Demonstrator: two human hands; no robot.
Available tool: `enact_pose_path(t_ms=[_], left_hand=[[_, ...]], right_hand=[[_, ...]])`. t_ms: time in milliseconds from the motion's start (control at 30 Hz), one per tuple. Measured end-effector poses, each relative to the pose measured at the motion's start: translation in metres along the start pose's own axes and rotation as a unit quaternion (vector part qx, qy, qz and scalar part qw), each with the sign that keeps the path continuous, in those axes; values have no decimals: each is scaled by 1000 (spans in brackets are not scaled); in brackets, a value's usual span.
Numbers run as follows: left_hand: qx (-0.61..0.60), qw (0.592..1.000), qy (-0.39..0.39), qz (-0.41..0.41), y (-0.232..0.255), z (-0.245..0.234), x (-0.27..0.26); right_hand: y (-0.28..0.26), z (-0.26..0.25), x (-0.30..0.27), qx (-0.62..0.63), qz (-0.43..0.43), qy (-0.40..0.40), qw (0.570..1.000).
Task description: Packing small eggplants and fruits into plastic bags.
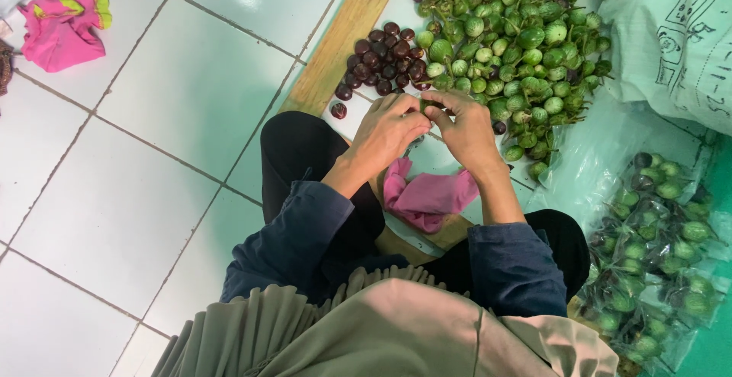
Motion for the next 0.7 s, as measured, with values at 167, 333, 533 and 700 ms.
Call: enact_pose_path(t_ms=[167,333,533,700], left_hand=[[-38,997,-52,-37,12,-26,11],[-144,989,-29,-37,21,-40,16],[-214,976,-36,-32,27,-47,16],[-246,967,-67,2,27,-46,7]], right_hand=[[20,7,-3,-14,5,1,1000],[17,-1,-11,9,-4,4,1000],[-4,-21,-17,94,-30,45,994],[5,-16,-14,122,-15,65,990]])
Point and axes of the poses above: each hand's wrist, its own x-axis towards the middle knuckle, its own z-axis out of the palm, y = z × x, the point moved 2 cm from there along x, towards the middle knuckle, and after that the axes turned 6 degrees about z, right-handed, at the moved point
